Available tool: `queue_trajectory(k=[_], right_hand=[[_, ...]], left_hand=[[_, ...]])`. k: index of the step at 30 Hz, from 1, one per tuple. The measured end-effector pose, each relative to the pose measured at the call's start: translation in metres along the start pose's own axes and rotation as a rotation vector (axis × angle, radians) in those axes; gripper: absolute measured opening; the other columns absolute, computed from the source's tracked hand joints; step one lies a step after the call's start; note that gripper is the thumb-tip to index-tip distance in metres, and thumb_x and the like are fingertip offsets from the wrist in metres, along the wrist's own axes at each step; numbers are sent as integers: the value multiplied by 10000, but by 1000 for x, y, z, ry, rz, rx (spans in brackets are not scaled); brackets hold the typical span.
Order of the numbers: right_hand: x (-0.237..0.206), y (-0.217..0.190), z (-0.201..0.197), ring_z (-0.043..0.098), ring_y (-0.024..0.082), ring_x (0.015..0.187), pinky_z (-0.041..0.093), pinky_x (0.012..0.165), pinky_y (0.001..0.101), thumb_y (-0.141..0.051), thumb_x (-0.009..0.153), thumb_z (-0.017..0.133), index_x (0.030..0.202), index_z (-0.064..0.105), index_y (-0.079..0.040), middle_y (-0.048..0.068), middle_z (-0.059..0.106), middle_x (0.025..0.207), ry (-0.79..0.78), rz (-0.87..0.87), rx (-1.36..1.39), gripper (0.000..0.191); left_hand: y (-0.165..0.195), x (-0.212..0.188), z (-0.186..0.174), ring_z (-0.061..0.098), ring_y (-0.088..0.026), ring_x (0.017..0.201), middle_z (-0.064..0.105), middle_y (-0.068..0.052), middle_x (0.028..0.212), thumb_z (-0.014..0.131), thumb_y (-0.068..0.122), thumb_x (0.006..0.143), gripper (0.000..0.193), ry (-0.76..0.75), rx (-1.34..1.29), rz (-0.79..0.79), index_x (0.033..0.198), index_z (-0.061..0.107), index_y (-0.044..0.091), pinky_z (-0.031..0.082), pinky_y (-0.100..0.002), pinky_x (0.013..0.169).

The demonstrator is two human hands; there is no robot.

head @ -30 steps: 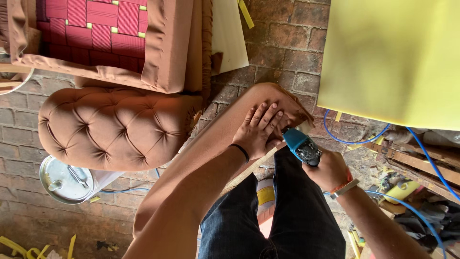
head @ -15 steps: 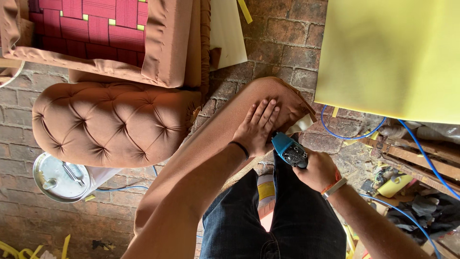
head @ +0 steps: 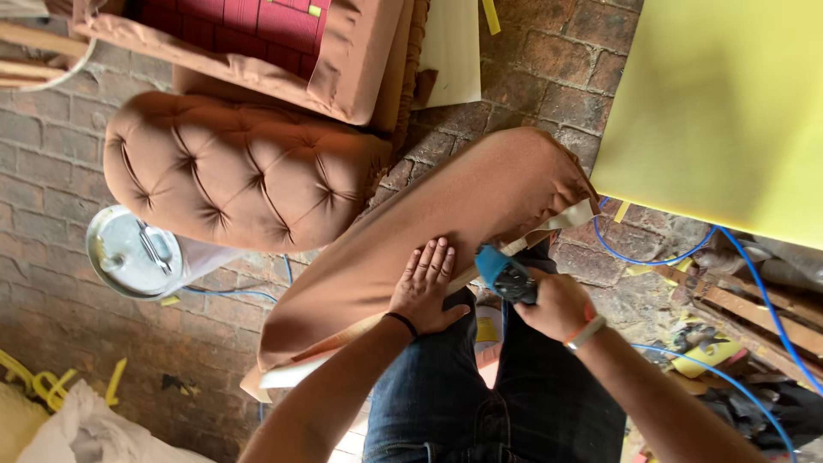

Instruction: The person is upholstering a rectangular cushion by attaching brown fabric to a foam core using a pneumatic staple gun. They smooth the fabric, fold edges, and staple along the sides, then flip the cushion to work on other sections.

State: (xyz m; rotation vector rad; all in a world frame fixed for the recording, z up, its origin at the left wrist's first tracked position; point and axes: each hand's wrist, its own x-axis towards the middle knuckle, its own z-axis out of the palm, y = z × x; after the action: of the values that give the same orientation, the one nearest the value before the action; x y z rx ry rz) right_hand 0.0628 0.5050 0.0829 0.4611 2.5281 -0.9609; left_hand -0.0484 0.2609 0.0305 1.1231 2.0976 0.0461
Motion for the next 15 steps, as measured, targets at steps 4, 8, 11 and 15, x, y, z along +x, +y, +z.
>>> queue_trajectory(k=[4,8,11,15], right_hand=[[6,-18,4,714,410,723,589,691,505,-254,727,787,950,686,-110,177,728,725,-94,3,-113,284],[11,-38,10,720,402,726,588,693,504,-232,730,769,944,698,-106,169,742,755,-89,-96,-54,258],[17,-50,13,723,393,719,590,692,493,-220,723,756,964,713,-114,172,738,746,-112,-155,-40,267],[22,-64,14,728,378,700,593,678,474,-219,740,739,1020,730,-137,160,741,740,-170,-168,-71,292]], left_hand=[[-17,-20,25,23,-285,1585,89,-151,1710,403,734,934,1017,188,-51,32,1607,166,9,-4,-463,1265],[-33,-45,51,80,-282,1592,131,-148,1720,434,624,991,896,294,-98,-90,1626,189,40,18,-464,1271],[-43,-73,65,101,-284,1571,135,-145,1709,465,592,975,897,321,-133,-349,1624,179,44,25,-492,1251],[-53,-96,72,110,-282,1563,138,-116,1696,520,593,918,928,285,-157,-490,1609,178,76,28,-544,1237]])
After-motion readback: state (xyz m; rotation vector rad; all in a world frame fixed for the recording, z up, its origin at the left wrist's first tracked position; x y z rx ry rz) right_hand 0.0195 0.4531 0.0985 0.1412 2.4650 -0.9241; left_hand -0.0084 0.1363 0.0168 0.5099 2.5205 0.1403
